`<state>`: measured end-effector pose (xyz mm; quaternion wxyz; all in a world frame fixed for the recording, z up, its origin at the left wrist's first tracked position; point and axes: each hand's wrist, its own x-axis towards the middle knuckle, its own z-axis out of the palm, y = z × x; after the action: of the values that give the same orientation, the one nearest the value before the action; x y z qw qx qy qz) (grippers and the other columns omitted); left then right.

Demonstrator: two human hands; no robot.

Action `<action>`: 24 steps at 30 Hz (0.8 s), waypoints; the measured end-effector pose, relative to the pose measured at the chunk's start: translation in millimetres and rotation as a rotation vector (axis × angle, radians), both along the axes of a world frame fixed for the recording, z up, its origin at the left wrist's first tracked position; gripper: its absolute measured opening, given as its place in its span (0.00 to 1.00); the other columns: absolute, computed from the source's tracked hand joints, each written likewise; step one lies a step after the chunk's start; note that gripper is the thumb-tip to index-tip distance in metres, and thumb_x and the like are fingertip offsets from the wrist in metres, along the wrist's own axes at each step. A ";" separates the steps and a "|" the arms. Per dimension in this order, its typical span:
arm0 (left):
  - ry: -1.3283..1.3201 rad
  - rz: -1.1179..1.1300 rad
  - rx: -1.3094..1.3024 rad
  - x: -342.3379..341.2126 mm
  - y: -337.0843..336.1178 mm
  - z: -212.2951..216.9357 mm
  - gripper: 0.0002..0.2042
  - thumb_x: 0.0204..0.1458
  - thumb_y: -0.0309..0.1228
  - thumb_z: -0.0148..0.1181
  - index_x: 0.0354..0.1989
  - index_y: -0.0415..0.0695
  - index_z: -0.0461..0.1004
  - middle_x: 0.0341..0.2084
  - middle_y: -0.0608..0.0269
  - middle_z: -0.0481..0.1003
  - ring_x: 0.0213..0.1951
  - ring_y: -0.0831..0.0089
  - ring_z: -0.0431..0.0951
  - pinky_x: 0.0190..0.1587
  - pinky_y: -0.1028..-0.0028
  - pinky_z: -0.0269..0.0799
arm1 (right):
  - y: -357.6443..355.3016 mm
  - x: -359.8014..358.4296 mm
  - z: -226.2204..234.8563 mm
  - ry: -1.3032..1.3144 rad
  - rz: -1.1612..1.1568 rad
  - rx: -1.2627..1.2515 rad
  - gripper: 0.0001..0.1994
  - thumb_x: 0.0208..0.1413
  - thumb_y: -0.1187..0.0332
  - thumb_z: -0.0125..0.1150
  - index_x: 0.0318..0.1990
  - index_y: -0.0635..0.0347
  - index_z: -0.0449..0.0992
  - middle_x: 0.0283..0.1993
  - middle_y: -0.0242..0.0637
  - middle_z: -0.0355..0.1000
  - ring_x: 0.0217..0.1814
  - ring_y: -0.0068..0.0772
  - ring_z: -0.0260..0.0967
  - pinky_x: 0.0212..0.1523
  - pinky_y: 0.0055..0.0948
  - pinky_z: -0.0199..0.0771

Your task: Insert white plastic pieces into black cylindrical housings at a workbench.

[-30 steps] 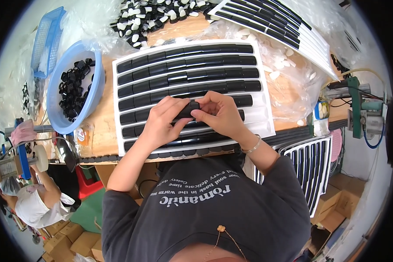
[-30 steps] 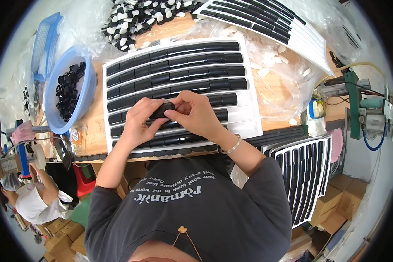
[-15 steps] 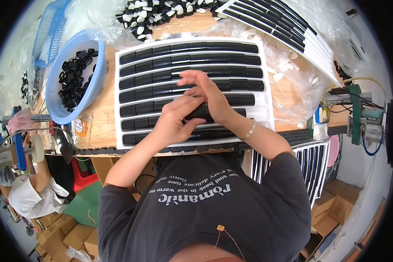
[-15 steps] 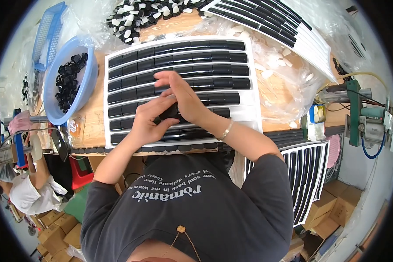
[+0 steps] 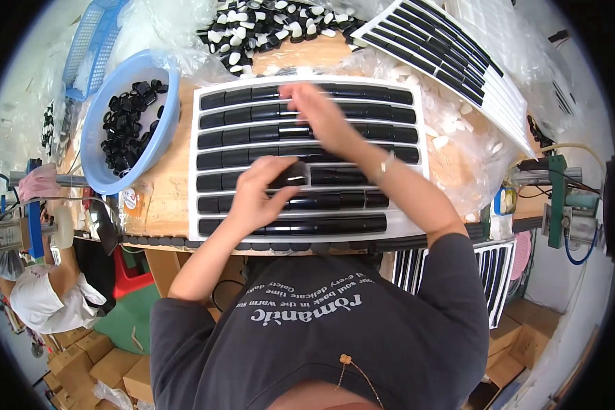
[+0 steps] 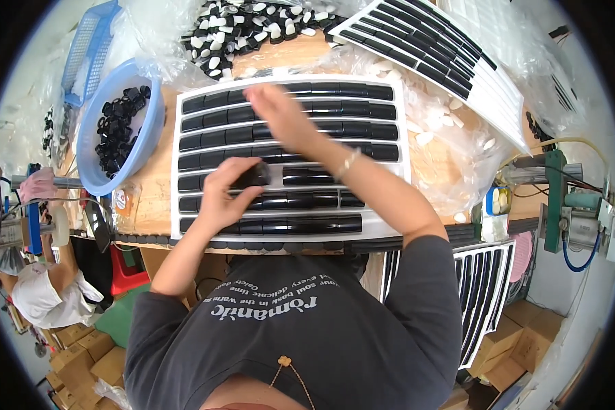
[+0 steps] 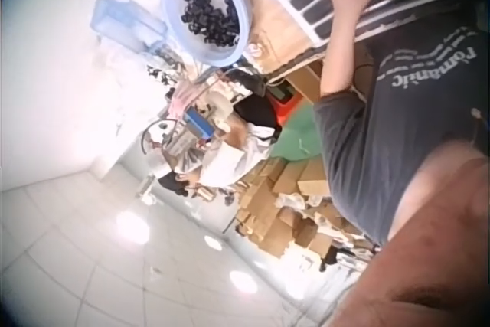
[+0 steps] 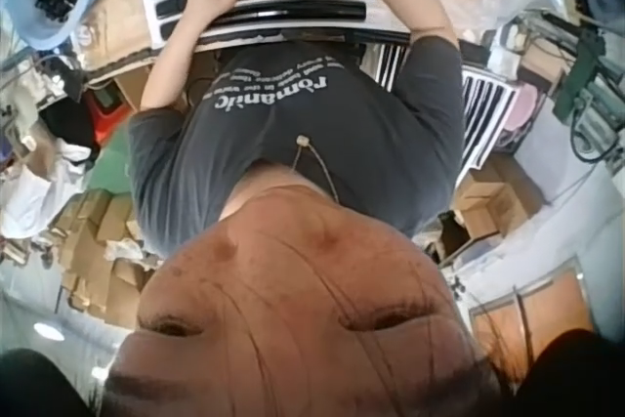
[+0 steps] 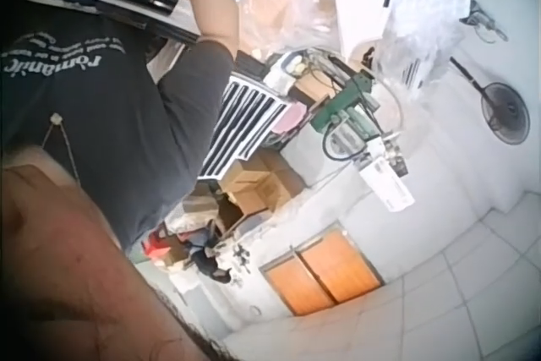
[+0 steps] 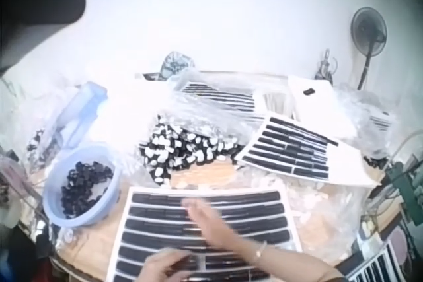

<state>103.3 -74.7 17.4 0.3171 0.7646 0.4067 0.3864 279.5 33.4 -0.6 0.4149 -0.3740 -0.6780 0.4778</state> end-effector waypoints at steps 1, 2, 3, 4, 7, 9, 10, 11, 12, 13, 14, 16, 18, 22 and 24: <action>-0.007 0.038 -0.031 -8.4 -1.3 -1.8 0.22 0.39 0.18 0.65 0.47 0.38 0.74 0.42 0.54 0.75 0.44 0.62 0.77 0.47 0.71 0.70 | 24.8 4.2 11.1 -0.157 -0.142 0.079 0.19 0.65 0.56 0.48 0.47 0.63 0.74 0.42 0.34 0.75 0.38 0.23 0.67 0.41 0.23 0.69; -0.037 0.070 -0.061 -11.5 -4.1 1.7 0.22 0.40 0.17 0.64 0.48 0.39 0.74 0.42 0.55 0.73 0.44 0.63 0.75 0.48 0.73 0.69 | 61.3 11.3 5.7 -0.215 -0.240 0.252 0.15 0.61 0.60 0.54 0.43 0.66 0.76 0.36 0.38 0.76 0.34 0.26 0.71 0.37 0.27 0.71; -0.031 0.089 -0.057 -14.0 -6.9 2.5 0.22 0.40 0.17 0.64 0.48 0.39 0.74 0.42 0.56 0.73 0.44 0.64 0.74 0.48 0.73 0.68 | 94.1 11.9 -3.0 -0.221 -0.334 0.371 0.11 0.57 0.64 0.56 0.38 0.62 0.76 0.32 0.43 0.74 0.33 0.39 0.73 0.37 0.34 0.72; -0.026 0.099 -0.051 -14.7 -6.9 3.4 0.23 0.40 0.17 0.64 0.49 0.39 0.74 0.42 0.57 0.72 0.44 0.65 0.73 0.48 0.73 0.68 | 128.0 15.6 -21.4 -0.322 -0.368 0.573 0.09 0.55 0.68 0.55 0.38 0.62 0.76 0.34 0.44 0.73 0.37 0.42 0.73 0.37 0.36 0.72; 0.087 0.115 0.000 -14.9 -9.1 0.7 0.24 0.37 0.17 0.65 0.48 0.39 0.74 0.41 0.57 0.72 0.43 0.63 0.71 0.47 0.72 0.67 | 172.9 -12.9 -39.0 -0.619 -0.352 0.781 0.10 0.54 0.72 0.53 0.44 0.58 0.74 0.42 0.42 0.71 0.44 0.46 0.72 0.41 0.39 0.74; 0.128 0.106 0.026 -12.3 -9.0 -1.9 0.24 0.36 0.18 0.66 0.48 0.40 0.75 0.41 0.57 0.72 0.44 0.60 0.69 0.48 0.69 0.66 | 192.2 -29.8 -51.3 -0.741 -0.344 0.893 0.11 0.54 0.72 0.52 0.46 0.56 0.72 0.45 0.42 0.71 0.45 0.46 0.72 0.42 0.40 0.75; 0.154 0.088 0.044 -10.4 -7.4 -3.5 0.24 0.37 0.19 0.67 0.48 0.40 0.75 0.41 0.57 0.72 0.45 0.59 0.68 0.49 0.67 0.66 | 200.9 -31.9 -57.1 -0.903 -0.302 0.815 0.14 0.54 0.73 0.52 0.49 0.52 0.71 0.48 0.42 0.69 0.45 0.46 0.73 0.41 0.40 0.76; 0.156 0.085 0.037 -10.3 -7.7 -5.9 0.24 0.37 0.19 0.67 0.48 0.40 0.75 0.41 0.57 0.72 0.45 0.59 0.68 0.49 0.67 0.66 | 202.6 -37.0 -60.3 -1.058 -0.248 0.733 0.18 0.53 0.73 0.52 0.52 0.48 0.69 0.51 0.42 0.68 0.44 0.47 0.74 0.39 0.41 0.77; 0.220 0.081 0.051 -9.6 -7.5 -8.3 0.23 0.37 0.20 0.67 0.48 0.41 0.75 0.41 0.58 0.72 0.46 0.57 0.67 0.50 0.66 0.64 | 203.0 -38.4 -64.1 -1.059 -0.250 0.723 0.18 0.53 0.73 0.52 0.52 0.48 0.69 0.51 0.42 0.68 0.44 0.47 0.74 0.39 0.41 0.77; 0.283 0.073 0.065 -8.7 -6.6 -10.6 0.23 0.37 0.21 0.67 0.48 0.41 0.75 0.41 0.58 0.71 0.47 0.56 0.65 0.51 0.65 0.63 | 204.0 -36.8 -67.1 -1.101 -0.237 0.694 0.16 0.54 0.72 0.51 0.51 0.48 0.70 0.49 0.44 0.69 0.42 0.46 0.75 0.38 0.41 0.77; 0.282 0.073 0.058 -8.1 -6.9 -13.1 0.23 0.37 0.21 0.67 0.48 0.41 0.75 0.41 0.58 0.71 0.47 0.56 0.65 0.51 0.65 0.63 | 201.1 -38.3 -64.7 -1.140 -0.213 0.671 0.15 0.54 0.71 0.51 0.50 0.47 0.71 0.48 0.45 0.69 0.40 0.45 0.76 0.36 0.40 0.78; 0.426 0.057 0.123 -5.2 -4.8 -17.4 0.23 0.38 0.23 0.67 0.48 0.41 0.75 0.42 0.60 0.71 0.48 0.55 0.64 0.53 0.63 0.61 | 194.1 -33.4 -59.5 -1.152 -0.236 0.738 0.12 0.54 0.69 0.51 0.46 0.49 0.72 0.44 0.45 0.71 0.36 0.44 0.77 0.34 0.39 0.78; 0.456 0.034 0.115 1.7 -0.4 -21.5 0.23 0.38 0.23 0.68 0.47 0.42 0.75 0.42 0.61 0.71 0.47 0.56 0.64 0.51 0.62 0.60 | 184.5 -21.6 -43.1 -1.232 -0.087 0.868 0.10 0.53 0.68 0.52 0.43 0.50 0.72 0.37 0.42 0.73 0.36 0.44 0.77 0.34 0.40 0.78; 0.470 -0.041 0.190 15.9 8.8 -34.6 0.21 0.38 0.25 0.68 0.46 0.41 0.76 0.40 0.61 0.69 0.46 0.60 0.64 0.46 0.63 0.59 | 149.0 14.3 -25.5 -1.010 -0.254 0.835 0.08 0.53 0.68 0.54 0.40 0.54 0.74 0.34 0.41 0.75 0.36 0.44 0.76 0.32 0.39 0.77; 0.472 -0.018 0.183 19.6 9.4 -37.6 0.23 0.37 0.27 0.70 0.46 0.42 0.76 0.40 0.61 0.69 0.46 0.60 0.64 0.45 0.63 0.59 | 106.8 31.0 -0.5 -0.931 -0.269 0.797 0.08 0.53 0.68 0.56 0.40 0.56 0.73 0.36 0.41 0.76 0.35 0.46 0.75 0.32 0.40 0.75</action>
<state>123.0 -65.2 -20.2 0.1463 0.8629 0.4259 0.2295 310.4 140.2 -1.1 0.2402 -0.4415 -0.8607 -0.0812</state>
